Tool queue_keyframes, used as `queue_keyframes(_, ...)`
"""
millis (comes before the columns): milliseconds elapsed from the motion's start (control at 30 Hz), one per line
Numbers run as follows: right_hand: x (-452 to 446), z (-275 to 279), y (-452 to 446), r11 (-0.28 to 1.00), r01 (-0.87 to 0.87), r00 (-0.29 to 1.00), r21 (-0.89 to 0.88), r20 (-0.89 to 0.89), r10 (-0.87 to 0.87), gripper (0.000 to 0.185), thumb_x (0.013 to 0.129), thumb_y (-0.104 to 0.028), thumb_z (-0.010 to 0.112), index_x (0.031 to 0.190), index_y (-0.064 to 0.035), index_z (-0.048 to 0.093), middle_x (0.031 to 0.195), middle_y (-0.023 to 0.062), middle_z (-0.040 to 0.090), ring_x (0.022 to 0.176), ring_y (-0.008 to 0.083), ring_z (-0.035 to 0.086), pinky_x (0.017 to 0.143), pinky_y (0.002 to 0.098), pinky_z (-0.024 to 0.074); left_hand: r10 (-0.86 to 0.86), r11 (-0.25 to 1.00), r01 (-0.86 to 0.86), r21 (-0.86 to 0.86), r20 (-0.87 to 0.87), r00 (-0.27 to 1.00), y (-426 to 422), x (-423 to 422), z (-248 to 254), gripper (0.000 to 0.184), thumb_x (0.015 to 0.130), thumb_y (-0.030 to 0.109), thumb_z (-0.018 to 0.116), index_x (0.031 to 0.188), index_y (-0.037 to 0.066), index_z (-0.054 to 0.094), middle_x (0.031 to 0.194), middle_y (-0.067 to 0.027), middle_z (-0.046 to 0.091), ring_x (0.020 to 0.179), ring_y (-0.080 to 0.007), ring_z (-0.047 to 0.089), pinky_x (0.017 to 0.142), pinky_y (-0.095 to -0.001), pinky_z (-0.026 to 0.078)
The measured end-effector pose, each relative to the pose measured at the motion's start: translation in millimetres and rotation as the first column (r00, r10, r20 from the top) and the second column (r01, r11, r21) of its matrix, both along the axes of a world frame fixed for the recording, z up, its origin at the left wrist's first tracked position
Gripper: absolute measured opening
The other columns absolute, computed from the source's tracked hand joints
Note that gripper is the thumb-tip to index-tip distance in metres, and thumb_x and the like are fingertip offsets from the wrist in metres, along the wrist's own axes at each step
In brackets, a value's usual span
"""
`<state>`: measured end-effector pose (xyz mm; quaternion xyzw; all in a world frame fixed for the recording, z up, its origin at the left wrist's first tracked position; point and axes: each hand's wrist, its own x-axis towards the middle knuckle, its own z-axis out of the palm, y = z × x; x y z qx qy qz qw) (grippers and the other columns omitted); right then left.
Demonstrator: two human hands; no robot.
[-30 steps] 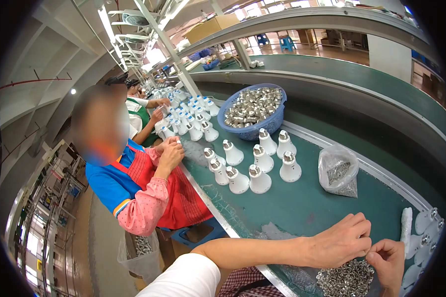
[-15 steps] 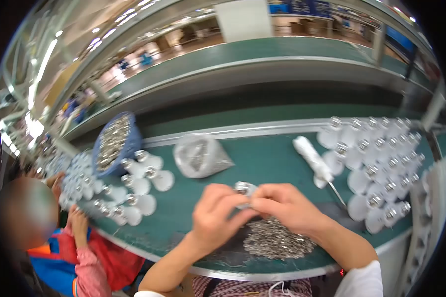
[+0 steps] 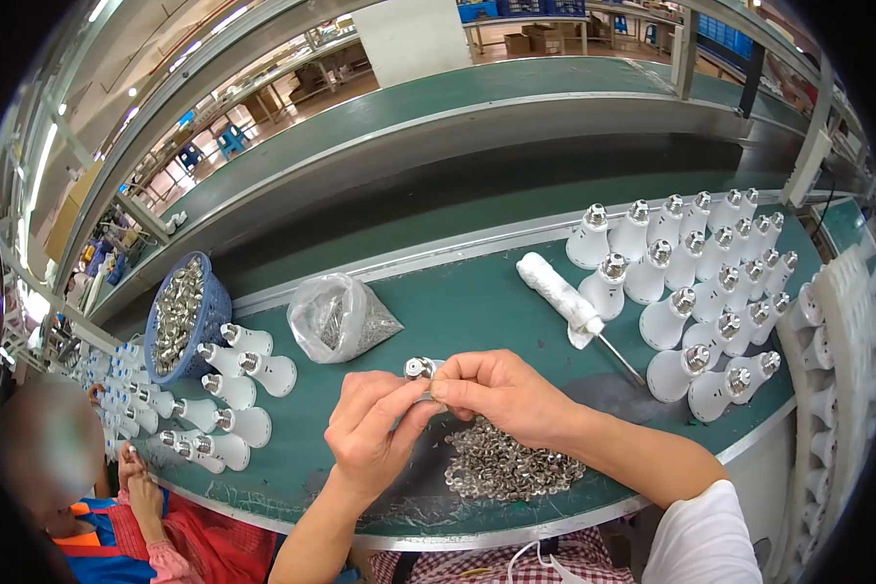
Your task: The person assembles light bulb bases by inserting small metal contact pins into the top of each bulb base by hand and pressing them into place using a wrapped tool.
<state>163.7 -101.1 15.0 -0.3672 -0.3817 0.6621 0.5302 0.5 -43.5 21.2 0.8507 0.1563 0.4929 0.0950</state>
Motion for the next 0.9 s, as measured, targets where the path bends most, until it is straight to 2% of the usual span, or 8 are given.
queue_keyframes(333, -2.5, 4.1, -0.1, 0.986, 0.038, 0.973, 0.164, 0.22, -0.074, 0.016, 0.091, -0.016, 0.055, 0.087, -0.0008, 0.058, 0.071, -0.0058, 0.048, 0.066, 0.0022, 0.04, 0.058, 0.0186, 0.036, 0.022, 0.995, -0.02, 0.097, -0.02, 1.0, 1.6, -4.9, -5.9, 0.027, 0.065, 0.001, 0.073, 0.092, 0.003, 0.064, 0.08, -0.0059, 0.06, 0.072, -0.0214, 0.058, 0.062, -0.0328, 0.045)
queue_keyframes(433, -3.3, 5.0, 3.2, 0.975, 0.043, 0.944, 0.218, 0.31, -0.111, 0.016, 0.09, -0.015, 0.055, 0.086, 0.0004, 0.057, 0.071, -0.0047, 0.05, 0.066, 0.0027, 0.042, 0.057, 0.0196, 0.0378, 0.033, 0.995, -0.03, 0.099, -0.025, 0.999, 2.8, -9.7, -8.9, 0.027, 0.066, -0.001, 0.072, 0.091, 0.002, 0.064, 0.079, -0.0054, 0.059, 0.072, -0.0214, 0.057, 0.061, -0.0327, 0.045)
queue_keyframes(533, 0.1, 19.1, 14.4, 0.955, 0.059, 0.829, 0.292, 0.518, -0.21, 0.018, 0.087, -0.016, 0.056, 0.083, 0.002, 0.058, 0.069, 0.0018, 0.058, 0.063, 0.0069, 0.051, 0.056, 0.0237, 0.0421, 0.07, 0.995, -0.071, 0.064, 0.012, 0.997, 6.5, -16.8, -11.0, 0.026, 0.069, -0.002, 0.07, 0.094, 0.002, 0.065, 0.073, -0.0071, 0.059, 0.067, -0.0214, 0.057, 0.06, -0.0304, 0.045)
queue_keyframes(600, 5.4, 31.1, 26.7, 0.967, -0.042, 0.61, 0.251, 0.773, -0.174, 0.022, 0.083, -0.018, 0.058, 0.079, 0.0035, 0.059, 0.068, 0.0116, 0.063, 0.062, 0.0168, 0.06, 0.058, 0.0293, 0.0461, 0.156, 0.957, -0.153, -0.247, -0.005, 0.988, 6.5, -21.2, -12.3, 0.029, 0.071, -0.002, 0.068, 0.099, 0.0, 0.062, 0.073, -0.0077, 0.059, 0.067, -0.0197, 0.056, 0.061, -0.0291, 0.045)
queue_keyframes(633, 5.3, 34.1, 33.1, 0.973, -0.067, 0.545, 0.221, 0.825, -0.15, 0.023, 0.079, -0.019, 0.057, 0.078, 0.0036, 0.061, 0.07, 0.0168, 0.064, 0.066, 0.0264, 0.064, 0.062, 0.0346, 0.0484, 0.164, 0.913, -0.172, -0.37, -0.053, 0.985, 7.5, -21.0, -14.2, 0.036, 0.072, 0.004, 0.071, 0.106, 0.0, 0.06, 0.073, -0.0066, 0.057, 0.067, -0.0161, 0.054, 0.062, -0.0271, 0.044)
queue_keyframes(667, 5.1, 36.2, 38.1, 0.973, -0.068, 0.543, 0.219, 0.826, -0.148, 0.023, 0.079, -0.019, 0.057, 0.078, 0.0036, 0.061, 0.07, 0.0168, 0.064, 0.066, 0.0264, 0.064, 0.062, 0.0346, 0.0484, 0.165, 0.912, -0.173, -0.372, -0.051, 0.985, 8.3, -19.8, -15.7, 0.036, 0.072, 0.004, 0.071, 0.106, 0.0, 0.06, 0.073, -0.0066, 0.057, 0.067, -0.0161, 0.054, 0.062, -0.0271, 0.044)
queue_keyframes(733, 4.1, 39.4, 46.6, 0.975, -0.153, 0.409, 0.16, 0.908, -0.085, 0.023, 0.076, -0.019, 0.057, 0.079, 0.0031, 0.062, 0.072, 0.0181, 0.064, 0.069, 0.03, 0.064, 0.063, 0.0369, 0.0492, 0.096, 0.792, -0.121, -0.598, -0.075, 0.993, 9.6, -16.0, -19.7, 0.044, 0.07, 0.01, 0.075, 0.11, 0.0, 0.059, 0.073, -0.0047, 0.055, 0.066, -0.0137, 0.051, 0.062, -0.0264, 0.043)
queue_keyframes(900, -0.9, 42.4, 58.4, 0.975, -0.187, 0.299, 0.119, 0.952, -0.059, 0.022, 0.072, -0.018, 0.058, 0.074, 0.003, 0.063, 0.069, 0.0194, 0.063, 0.067, 0.0326, 0.063, 0.063, 0.0386, 0.0495, 0.051, 0.737, -0.111, -0.667, -0.109, 0.993, 15.1, -8.6, -24.5, 0.041, 0.072, 0.014, 0.074, 0.108, 0.001, 0.06, 0.07, -0.003, 0.053, 0.064, -0.0116, 0.049, 0.062, -0.0256, 0.042)
